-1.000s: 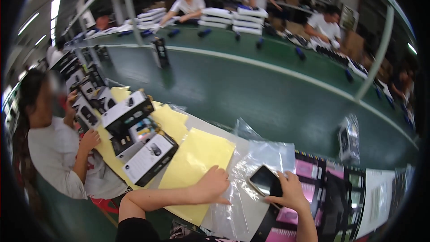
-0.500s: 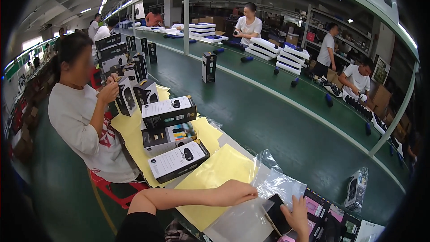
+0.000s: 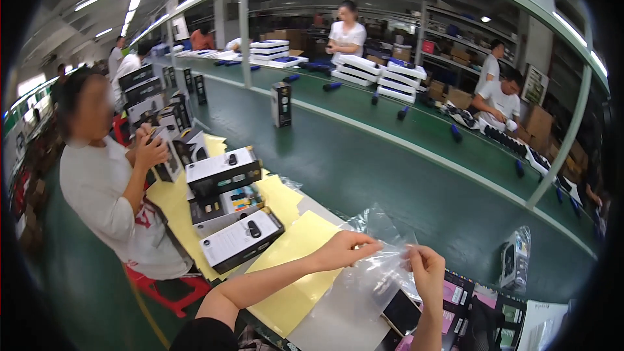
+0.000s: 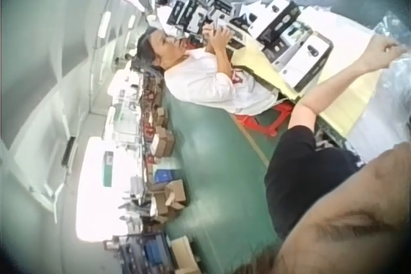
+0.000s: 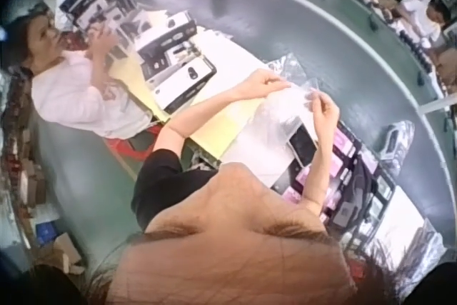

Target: The person packages electronic components into rigid electronics boxes and plastic bags by hand.

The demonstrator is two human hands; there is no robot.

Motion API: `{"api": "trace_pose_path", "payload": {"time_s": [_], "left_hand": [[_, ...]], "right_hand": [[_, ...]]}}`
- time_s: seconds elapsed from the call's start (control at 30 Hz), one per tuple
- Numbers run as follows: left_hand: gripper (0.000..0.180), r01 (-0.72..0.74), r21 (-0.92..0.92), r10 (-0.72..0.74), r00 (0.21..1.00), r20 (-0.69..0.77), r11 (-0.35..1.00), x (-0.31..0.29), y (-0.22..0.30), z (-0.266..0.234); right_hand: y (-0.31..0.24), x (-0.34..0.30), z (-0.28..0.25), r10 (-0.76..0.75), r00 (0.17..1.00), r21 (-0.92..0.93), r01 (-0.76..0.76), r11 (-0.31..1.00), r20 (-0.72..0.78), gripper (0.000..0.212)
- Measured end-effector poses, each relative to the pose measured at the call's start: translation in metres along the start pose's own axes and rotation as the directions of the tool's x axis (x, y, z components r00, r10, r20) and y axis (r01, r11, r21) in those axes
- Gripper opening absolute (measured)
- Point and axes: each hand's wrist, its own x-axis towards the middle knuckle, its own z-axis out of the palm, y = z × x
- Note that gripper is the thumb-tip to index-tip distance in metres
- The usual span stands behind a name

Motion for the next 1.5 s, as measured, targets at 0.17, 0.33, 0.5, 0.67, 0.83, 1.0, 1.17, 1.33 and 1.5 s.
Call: {"api": "trace_pose_path", "payload": {"time_s": [0.17, 0.33, 0.5, 0.67, 0.83, 1.0, 1.17, 1.33, 1.5], "left_hand": [[0.031, 0.115, 0.013, -0.116, 0.989, 0.091, 0.993, 0.011, -0.018, -0.004], [0.025, 0.082, -0.206, -0.063, 0.993, 0.095, 0.975, 0.027, -0.035, 0.012], [0.027, 0.271, -0.155, -0.214, 0.927, 0.308, 0.950, 0.031, -0.042, 0.035], [0.029, 0.221, -0.192, -0.195, 0.970, 0.145, 0.956, 0.035, -0.079, 0.022], [0.025, 0.260, -0.234, -0.251, 0.966, 0.067, 0.937, 0.043, -0.073, 0.034], [0.022, 0.112, -0.398, -0.168, 0.980, -0.108, 0.911, 0.039, -0.079, 0.029], [0.022, 0.069, -0.388, -0.119, 0.987, -0.105, 0.919, 0.042, -0.087, 0.026], [0.025, 0.148, -0.547, -0.260, 0.956, -0.133, 0.824, 0.034, -0.047, 0.040], [0.020, -0.080, -0.212, 0.056, 0.992, -0.117, 0.974, 0.043, -0.064, 0.022]], "right_hand": [[0.013, 0.013, -0.010, -0.089, 0.989, -0.079, 0.079, 0.994, -0.119, 0.018], [0.017, 0.017, -0.021, -0.012, 0.997, 0.094, 0.019, 0.995, -0.080, 0.018], [0.033, 0.025, -0.039, 0.011, 0.985, 0.182, 0.021, 0.983, -0.173, 0.017], [0.033, 0.032, -0.064, -0.102, 0.952, 0.115, 0.141, 0.983, -0.289, 0.021], [0.055, 0.033, -0.029, -0.001, 0.955, -0.027, -0.007, 1.000, -0.298, 0.070], [0.059, 0.025, -0.017, -0.069, 0.983, -0.206, 0.032, 0.978, -0.173, 0.064], [0.066, 0.037, -0.044, -0.042, 0.949, 0.042, 0.058, 0.997, -0.312, 0.022], [0.051, 0.030, -0.040, 0.058, 0.993, 0.206, -0.035, 0.978, -0.106, 0.022], [0.050, 0.023, -0.012, -0.062, 0.977, 0.145, 0.032, 0.989, 0.205, 0.031]]}}
